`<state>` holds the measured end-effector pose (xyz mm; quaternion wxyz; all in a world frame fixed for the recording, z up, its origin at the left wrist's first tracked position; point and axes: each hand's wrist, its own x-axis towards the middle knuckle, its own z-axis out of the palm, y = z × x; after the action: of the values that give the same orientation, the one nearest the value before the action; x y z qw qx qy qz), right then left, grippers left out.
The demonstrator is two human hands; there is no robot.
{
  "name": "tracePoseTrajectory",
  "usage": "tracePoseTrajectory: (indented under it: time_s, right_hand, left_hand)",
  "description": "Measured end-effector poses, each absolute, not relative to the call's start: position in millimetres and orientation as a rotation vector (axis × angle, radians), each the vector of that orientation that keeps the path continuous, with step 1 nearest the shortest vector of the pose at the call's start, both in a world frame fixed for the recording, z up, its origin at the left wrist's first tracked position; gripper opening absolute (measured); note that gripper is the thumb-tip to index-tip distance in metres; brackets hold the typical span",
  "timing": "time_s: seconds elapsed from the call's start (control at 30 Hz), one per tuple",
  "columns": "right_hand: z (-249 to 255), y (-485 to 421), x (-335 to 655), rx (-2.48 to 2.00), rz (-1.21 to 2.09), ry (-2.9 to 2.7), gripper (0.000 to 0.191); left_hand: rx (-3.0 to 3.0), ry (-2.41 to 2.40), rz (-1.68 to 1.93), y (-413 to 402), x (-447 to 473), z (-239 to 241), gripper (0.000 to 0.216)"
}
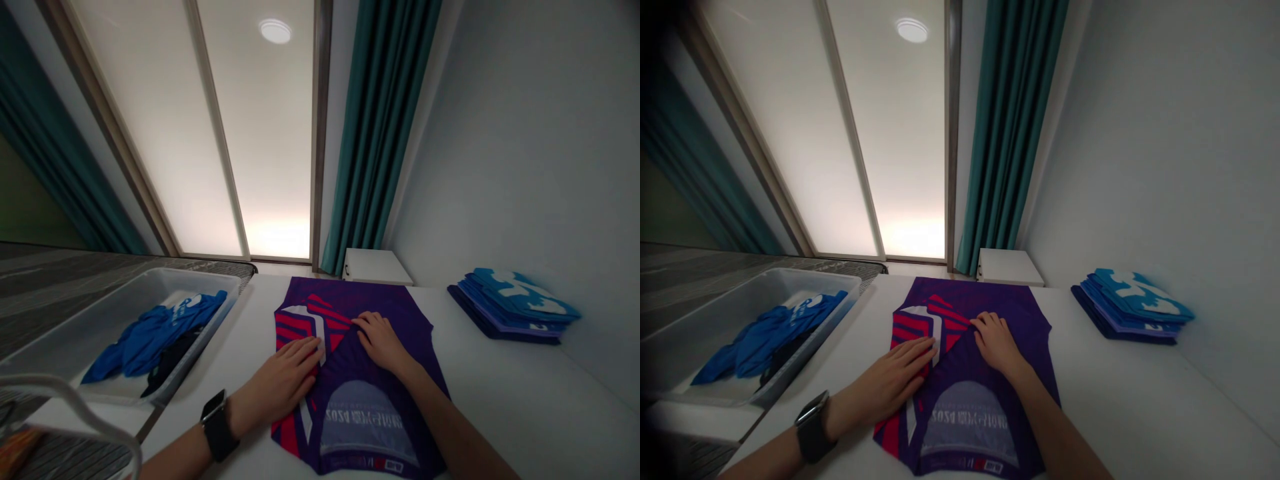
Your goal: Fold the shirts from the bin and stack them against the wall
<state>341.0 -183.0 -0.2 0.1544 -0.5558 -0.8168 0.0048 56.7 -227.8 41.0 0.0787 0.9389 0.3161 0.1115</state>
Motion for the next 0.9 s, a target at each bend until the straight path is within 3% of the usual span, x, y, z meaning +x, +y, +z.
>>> tracePoseTrajectory:
  time_s: [0.23,0.5,0.9]
  right_hand:
    - [4,-184,341,-1.609,0.009,-2.345,0.036]
    - [2,-199,311,-1.43,-0.014,-2.442,0.051]
    - [-13,-202,310,-1.52,0.135,-2.539,0.06]
  left_hand:
    - [2.801,0.881,0.226,-217,75,31,0.059]
    - [2.812,0.882,0.228,-215,70,17,0.06]
    - [2.785,0.986,0.207,-227,47,22,0.063]
